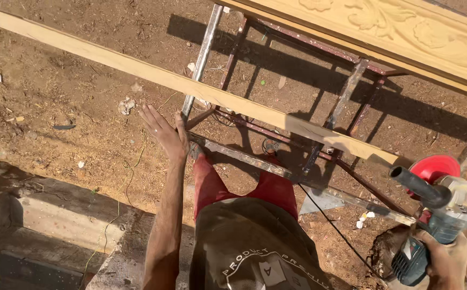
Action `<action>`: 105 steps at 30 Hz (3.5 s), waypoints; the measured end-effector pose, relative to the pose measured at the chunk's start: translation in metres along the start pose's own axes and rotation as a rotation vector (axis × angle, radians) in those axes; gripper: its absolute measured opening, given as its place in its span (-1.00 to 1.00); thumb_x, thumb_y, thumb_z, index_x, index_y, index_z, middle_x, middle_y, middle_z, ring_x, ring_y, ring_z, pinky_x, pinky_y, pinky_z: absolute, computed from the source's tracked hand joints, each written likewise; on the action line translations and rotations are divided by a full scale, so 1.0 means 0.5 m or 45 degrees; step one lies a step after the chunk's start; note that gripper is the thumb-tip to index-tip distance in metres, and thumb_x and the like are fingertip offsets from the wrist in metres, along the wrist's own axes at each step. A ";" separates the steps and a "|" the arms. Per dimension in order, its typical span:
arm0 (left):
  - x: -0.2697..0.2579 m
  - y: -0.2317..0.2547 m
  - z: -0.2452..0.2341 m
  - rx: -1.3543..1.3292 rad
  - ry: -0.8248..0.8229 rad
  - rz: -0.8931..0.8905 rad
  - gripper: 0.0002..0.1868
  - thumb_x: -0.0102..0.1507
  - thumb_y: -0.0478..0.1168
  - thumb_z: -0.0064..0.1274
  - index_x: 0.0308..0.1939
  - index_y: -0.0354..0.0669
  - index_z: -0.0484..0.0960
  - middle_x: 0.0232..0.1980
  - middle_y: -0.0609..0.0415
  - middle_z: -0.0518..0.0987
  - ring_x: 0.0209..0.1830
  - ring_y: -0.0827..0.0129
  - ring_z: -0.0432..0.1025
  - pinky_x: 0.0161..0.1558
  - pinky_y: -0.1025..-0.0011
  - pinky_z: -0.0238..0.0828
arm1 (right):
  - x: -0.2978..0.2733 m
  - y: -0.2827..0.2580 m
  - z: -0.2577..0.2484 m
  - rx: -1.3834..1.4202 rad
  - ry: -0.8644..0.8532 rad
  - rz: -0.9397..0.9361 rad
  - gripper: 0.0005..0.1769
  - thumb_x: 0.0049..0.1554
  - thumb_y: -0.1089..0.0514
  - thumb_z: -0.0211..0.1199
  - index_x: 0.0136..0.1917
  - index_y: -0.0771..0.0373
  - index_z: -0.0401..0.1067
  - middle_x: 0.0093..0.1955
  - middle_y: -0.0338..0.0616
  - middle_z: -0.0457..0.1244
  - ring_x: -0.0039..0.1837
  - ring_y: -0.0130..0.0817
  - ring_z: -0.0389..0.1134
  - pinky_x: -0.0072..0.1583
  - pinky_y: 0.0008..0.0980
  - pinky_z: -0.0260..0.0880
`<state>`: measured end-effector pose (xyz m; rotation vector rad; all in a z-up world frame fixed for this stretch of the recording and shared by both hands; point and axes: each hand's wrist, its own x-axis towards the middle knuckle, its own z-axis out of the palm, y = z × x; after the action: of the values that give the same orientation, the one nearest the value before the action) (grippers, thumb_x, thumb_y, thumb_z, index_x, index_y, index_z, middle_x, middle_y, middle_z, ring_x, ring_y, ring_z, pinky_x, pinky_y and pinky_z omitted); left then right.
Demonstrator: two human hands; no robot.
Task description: The person uses a power sander to smooth the surface and edges of long wooden boards, holding the boards steady with one hand while operating the tool with the other.
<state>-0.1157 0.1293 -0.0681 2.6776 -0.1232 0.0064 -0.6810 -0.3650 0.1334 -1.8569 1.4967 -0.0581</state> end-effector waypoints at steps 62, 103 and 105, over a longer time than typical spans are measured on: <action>0.407 -0.835 -0.139 -0.563 -0.536 -0.759 -0.05 0.29 -0.18 0.05 0.64 -0.37 -0.12 0.68 -0.34 -0.02 0.66 -0.16 -0.02 0.62 -0.05 -0.15 | -0.207 -1.113 0.935 -0.231 -0.892 0.180 -0.41 -0.11 0.15 0.46 0.18 0.38 0.45 -0.13 0.01 0.44 -0.21 -0.26 0.45 -0.17 -0.24 0.49; -0.079 0.476 0.168 0.124 -0.232 0.530 0.02 0.58 0.44 -0.66 0.61 -0.50 0.22 0.72 -0.38 0.11 0.67 -0.37 -0.52 0.40 -0.50 -0.81 | 0.175 -0.183 -0.085 -0.197 -0.545 0.213 -0.28 -0.13 0.10 0.48 0.29 0.37 0.43 -0.07 0.06 0.45 -0.08 -0.20 0.47 0.02 -0.17 0.50; -0.172 0.518 0.206 0.200 -0.263 0.453 -0.02 0.56 0.42 -0.66 0.51 -0.45 0.33 0.69 -0.35 0.17 0.70 -0.34 -0.47 0.39 -0.56 -0.76 | 0.222 -0.092 -0.186 -0.220 -0.506 0.101 -0.20 -0.14 0.07 0.52 0.33 0.29 0.37 -0.05 0.00 0.45 -0.05 -0.29 0.47 0.04 -0.24 0.47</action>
<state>-0.2258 -0.1402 -0.0474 2.7678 -0.6877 -0.1545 -0.6504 -0.5053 0.1826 -1.8076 1.3233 0.4652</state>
